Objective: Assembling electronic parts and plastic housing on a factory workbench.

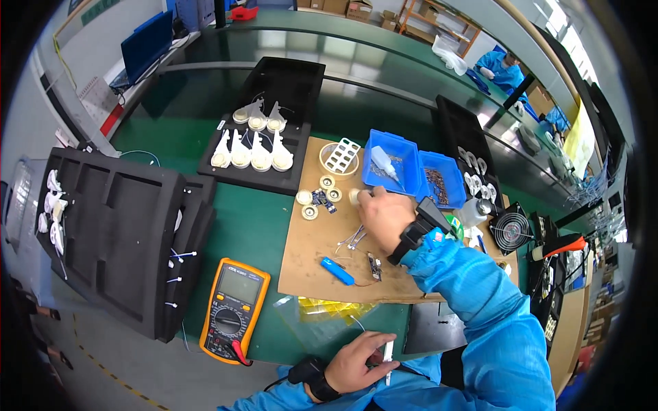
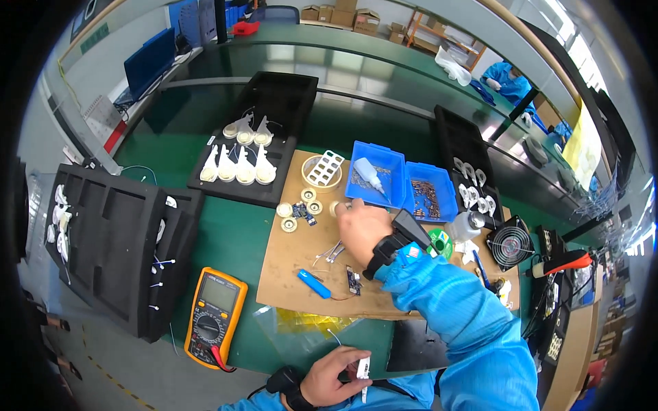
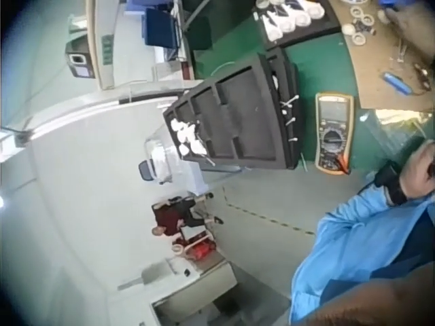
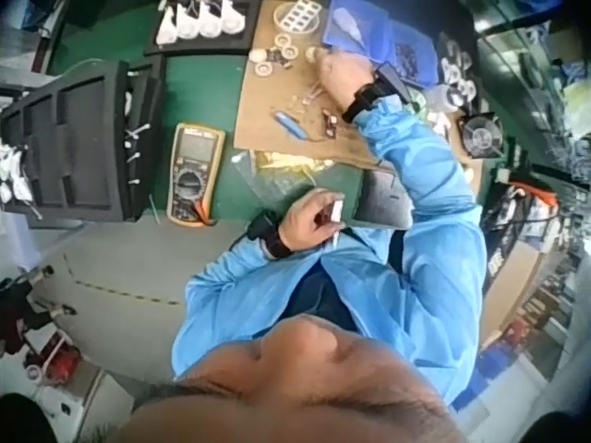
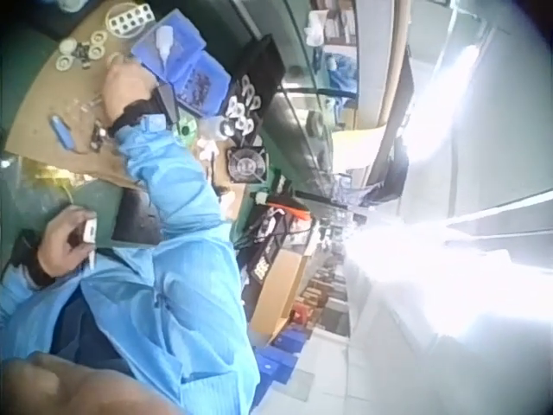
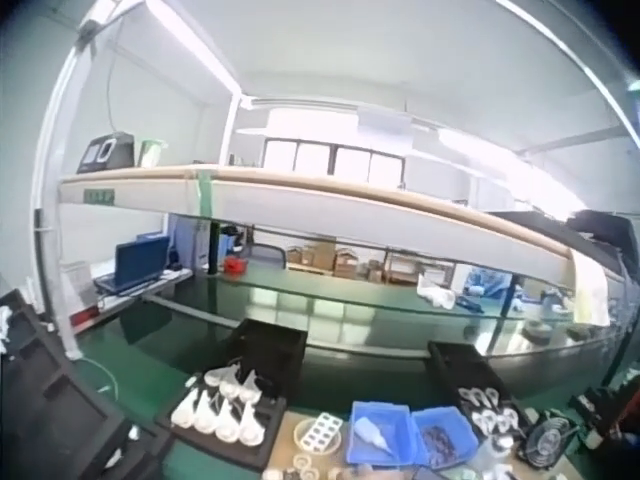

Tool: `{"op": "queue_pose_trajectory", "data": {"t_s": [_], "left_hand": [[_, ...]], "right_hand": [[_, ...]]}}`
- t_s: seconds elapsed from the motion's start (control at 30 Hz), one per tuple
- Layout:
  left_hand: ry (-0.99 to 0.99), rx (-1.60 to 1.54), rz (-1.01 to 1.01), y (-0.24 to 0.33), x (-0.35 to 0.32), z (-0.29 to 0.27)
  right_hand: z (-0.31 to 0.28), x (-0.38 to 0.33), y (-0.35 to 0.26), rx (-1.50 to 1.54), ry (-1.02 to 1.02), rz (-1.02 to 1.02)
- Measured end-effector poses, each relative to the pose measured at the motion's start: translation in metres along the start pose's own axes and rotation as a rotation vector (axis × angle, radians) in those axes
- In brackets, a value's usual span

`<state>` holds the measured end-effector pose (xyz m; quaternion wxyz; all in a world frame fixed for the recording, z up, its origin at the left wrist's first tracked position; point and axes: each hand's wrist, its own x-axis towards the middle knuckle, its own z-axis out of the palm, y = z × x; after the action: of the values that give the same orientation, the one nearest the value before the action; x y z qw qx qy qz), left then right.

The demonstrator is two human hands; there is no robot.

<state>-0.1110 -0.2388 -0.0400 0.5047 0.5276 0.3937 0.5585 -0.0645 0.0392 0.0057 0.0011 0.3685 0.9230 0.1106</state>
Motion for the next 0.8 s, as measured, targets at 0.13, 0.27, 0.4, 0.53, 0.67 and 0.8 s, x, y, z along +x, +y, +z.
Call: {"op": "queue_pose_trajectory", "data": {"t_s": [0.13, 0.27, 0.4, 0.53, 0.67, 0.8], "left_hand": [[-0.030, -0.044, 0.006, -0.002, 0.001, -0.003], [-0.059, -0.017, 0.015, -0.005, 0.002, -0.004], [-0.038, -0.043, 0.061, -0.006, 0.005, -0.001], [-0.049, -0.014, 0.006, -0.003, 0.004, -0.003], [-0.031, -0.038, -0.014, 0.000, 0.005, -0.003], [-0.009, 0.005, 0.020, -0.002, 0.003, -0.003]], "right_hand": [[-0.002, -0.002, 0.007, 0.202, 0.019, 0.021], [-0.005, -0.003, 0.013, 0.307, 0.003, 0.065], [0.000, -0.005, 0.020, 0.333, 0.030, 0.039], [-0.001, -0.006, 0.019, 0.370, 0.022, 0.026], [-0.026, -0.013, 0.024, 1.169, -0.094, 0.087], [-0.037, -0.040, 0.028, 2.163, -0.379, 0.128]]}}
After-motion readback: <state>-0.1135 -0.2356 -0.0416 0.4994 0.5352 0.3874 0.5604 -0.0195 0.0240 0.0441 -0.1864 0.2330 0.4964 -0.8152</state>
